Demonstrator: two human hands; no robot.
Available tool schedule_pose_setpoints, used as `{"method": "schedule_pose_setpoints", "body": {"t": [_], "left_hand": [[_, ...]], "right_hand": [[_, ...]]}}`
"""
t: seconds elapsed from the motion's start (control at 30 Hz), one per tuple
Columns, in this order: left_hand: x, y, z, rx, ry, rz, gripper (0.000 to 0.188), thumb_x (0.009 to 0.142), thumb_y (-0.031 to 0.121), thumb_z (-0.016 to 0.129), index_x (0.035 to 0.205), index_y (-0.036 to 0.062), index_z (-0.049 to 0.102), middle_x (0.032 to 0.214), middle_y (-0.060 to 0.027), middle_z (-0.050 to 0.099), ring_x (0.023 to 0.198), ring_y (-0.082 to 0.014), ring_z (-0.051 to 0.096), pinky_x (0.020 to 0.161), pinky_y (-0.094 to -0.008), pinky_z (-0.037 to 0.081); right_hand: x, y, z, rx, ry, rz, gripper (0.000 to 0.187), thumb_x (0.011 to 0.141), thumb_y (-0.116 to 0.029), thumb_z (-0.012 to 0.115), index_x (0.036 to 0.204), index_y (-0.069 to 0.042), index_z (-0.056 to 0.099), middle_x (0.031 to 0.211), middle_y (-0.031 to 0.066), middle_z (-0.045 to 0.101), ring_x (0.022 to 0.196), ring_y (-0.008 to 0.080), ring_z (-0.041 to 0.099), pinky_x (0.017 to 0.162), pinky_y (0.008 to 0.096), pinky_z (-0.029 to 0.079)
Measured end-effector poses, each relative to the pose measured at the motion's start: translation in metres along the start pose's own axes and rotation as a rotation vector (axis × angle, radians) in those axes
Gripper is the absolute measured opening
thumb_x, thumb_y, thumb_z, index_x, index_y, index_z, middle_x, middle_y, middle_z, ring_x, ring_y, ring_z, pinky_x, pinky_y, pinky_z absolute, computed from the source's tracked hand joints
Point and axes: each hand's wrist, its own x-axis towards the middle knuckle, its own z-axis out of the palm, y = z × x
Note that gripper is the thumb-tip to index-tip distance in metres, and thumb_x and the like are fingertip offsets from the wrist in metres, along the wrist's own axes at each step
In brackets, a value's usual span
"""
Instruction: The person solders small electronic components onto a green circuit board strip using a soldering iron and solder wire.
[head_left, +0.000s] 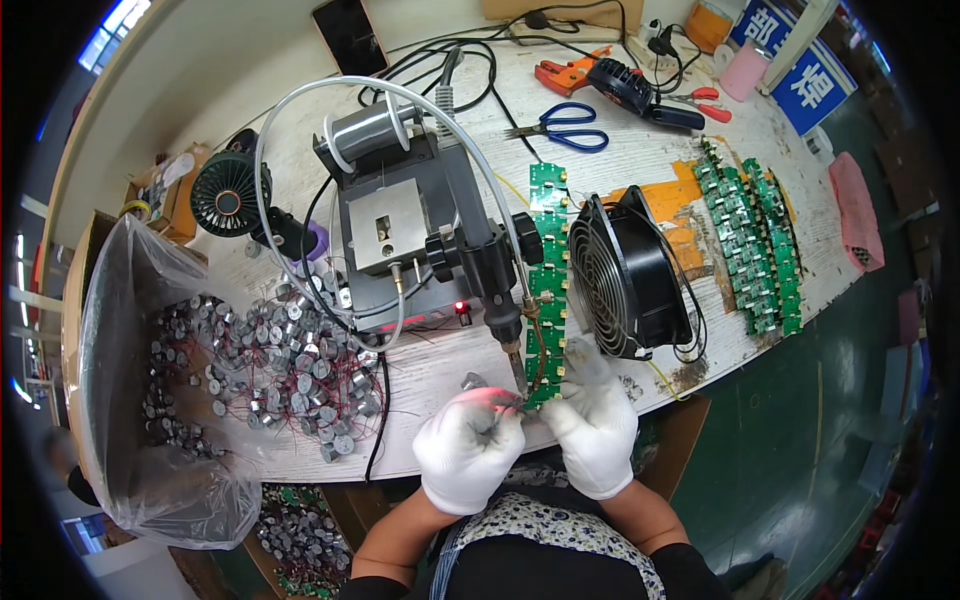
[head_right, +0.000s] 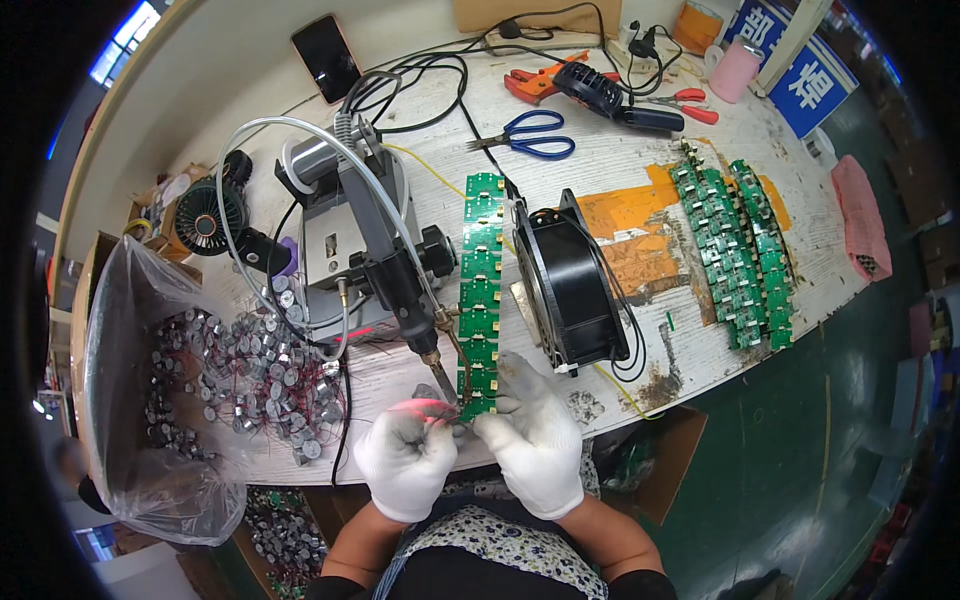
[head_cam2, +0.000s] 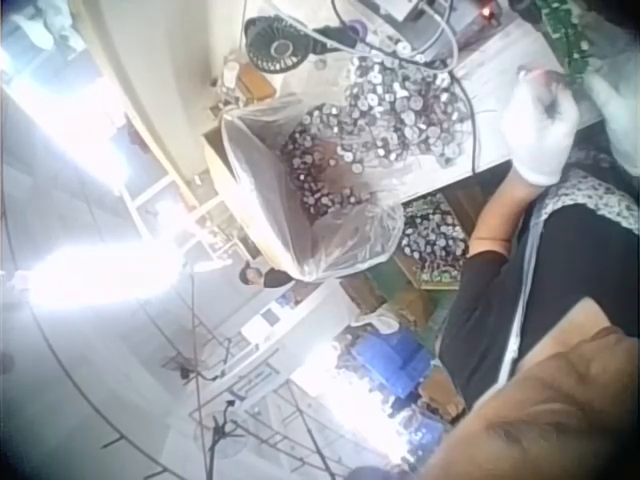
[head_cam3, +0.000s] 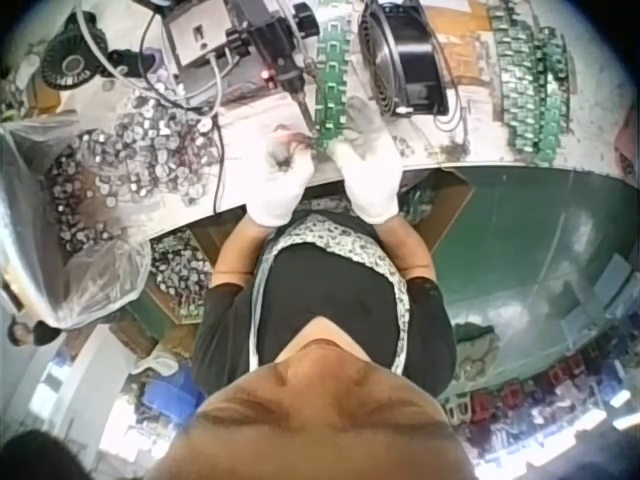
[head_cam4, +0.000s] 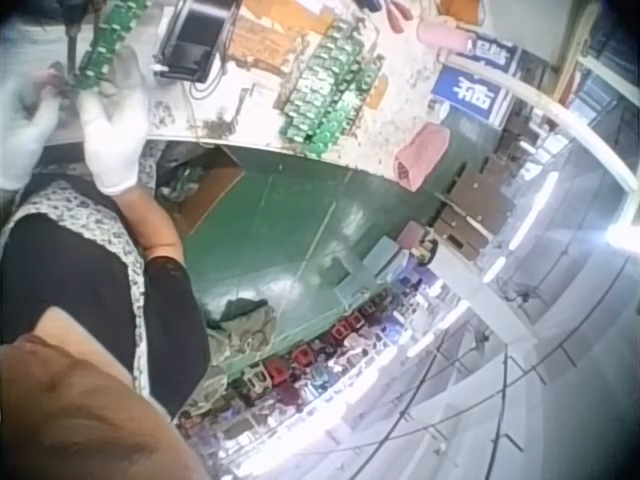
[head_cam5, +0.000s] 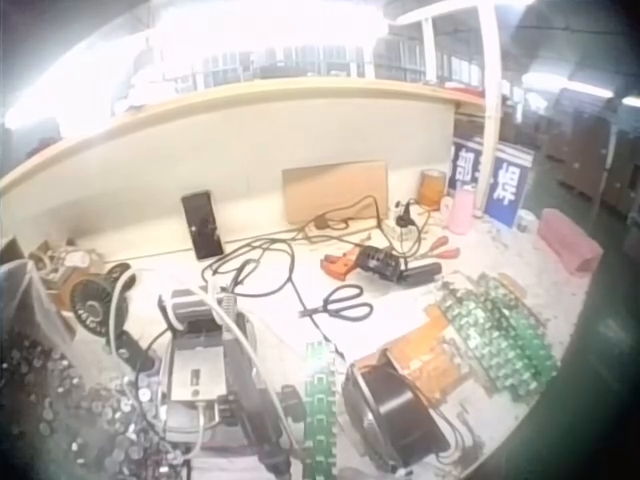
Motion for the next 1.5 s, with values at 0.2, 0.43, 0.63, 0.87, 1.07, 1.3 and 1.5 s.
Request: {"method": "schedule_pose_setpoints", "body": {"t": [0.2,0.43,0.63,0.87,1.07,1.3,1.5], "left_hand": [[0.000,-0.002,0.004,0.056,0.081,0.091,0.026,0.072,0.001,0.074,0.079,0.0057,0.050,0.080,-0.0102,0.067,0.053,-0.0221,0.061,0.048,-0.0299,0.049],[-0.002,-0.004,0.005,0.104,0.080,0.098,0.026,0.071,0.000,0.074,0.078,0.0060,0.049,0.081,-0.0105,0.067,0.054,-0.0238,0.062,0.049,-0.0307,0.049],[-0.006,-0.009,0.006,0.110,0.090,0.080,0.026,0.071,0.000,0.074,0.078,0.0060,0.050,0.081,-0.0107,0.067,0.055,-0.0247,0.062,0.050,-0.0312,0.050],[-0.007,-0.013,0.006,0.011,0.043,-0.007,0.010,0.080,-0.005,0.064,0.087,-0.0036,0.057,0.072,-0.0096,0.067,0.060,-0.0120,0.066,0.055,-0.0239,0.053],[-0.006,-0.010,0.010,-0.033,0.078,-0.093,0.021,0.073,-0.001,0.071,0.077,0.0053,0.051,0.078,-0.0107,0.068,0.057,-0.0215,0.065,0.052,-0.0301,0.050],[0.000,-0.005,0.007,0.003,0.073,-0.030,0.014,0.076,-0.004,0.067,0.081,-0.0001,0.054,0.075,-0.0108,0.068,0.059,-0.0168,0.065,0.054,-0.0271,0.052],[0.002,-0.002,0.006,0.046,0.073,0.056,0.011,0.078,-0.006,0.065,0.086,-0.0042,0.058,0.072,-0.0094,0.067,0.060,-0.0107,0.064,0.056,-0.0240,0.052]], "right_hand": [[0.002,0.000,0.002,0.019,0.008,-0.011,0.062,0.083,0.014,0.051,0.140,0.007,0.028,0.127,0.0184,0.050,0.107,0.0245,0.058,0.089,0.0346,0.050],[0.002,0.004,0.002,0.030,0.022,0.050,0.062,0.083,0.012,0.051,0.139,0.009,0.026,0.127,0.0196,0.050,0.105,0.0238,0.058,0.087,0.0337,0.050],[0.004,0.003,0.003,0.060,0.012,0.081,0.062,0.083,0.012,0.049,0.140,0.010,0.025,0.126,0.0188,0.050,0.104,0.0225,0.058,0.087,0.0321,0.049],[0.006,-0.005,0.006,0.054,0.003,0.110,0.059,0.083,0.012,0.047,0.138,0.010,0.026,0.124,0.0175,0.052,0.102,0.0205,0.059,0.086,0.0311,0.050],[0.007,-0.007,0.007,0.060,-0.002,0.130,0.058,0.083,0.012,0.046,0.137,0.010,0.027,0.123,0.0175,0.053,0.101,0.0201,0.059,0.084,0.0303,0.050],[0.006,-0.003,0.006,0.051,0.023,0.064,0.060,0.082,0.014,0.047,0.138,0.010,0.027,0.126,0.0184,0.051,0.104,0.0220,0.059,0.088,0.0314,0.049],[0.001,0.003,0.002,0.013,0.032,-0.006,0.061,0.082,0.015,0.050,0.139,0.008,0.029,0.130,0.0189,0.048,0.105,0.0241,0.058,0.088,0.0335,0.049]]}}
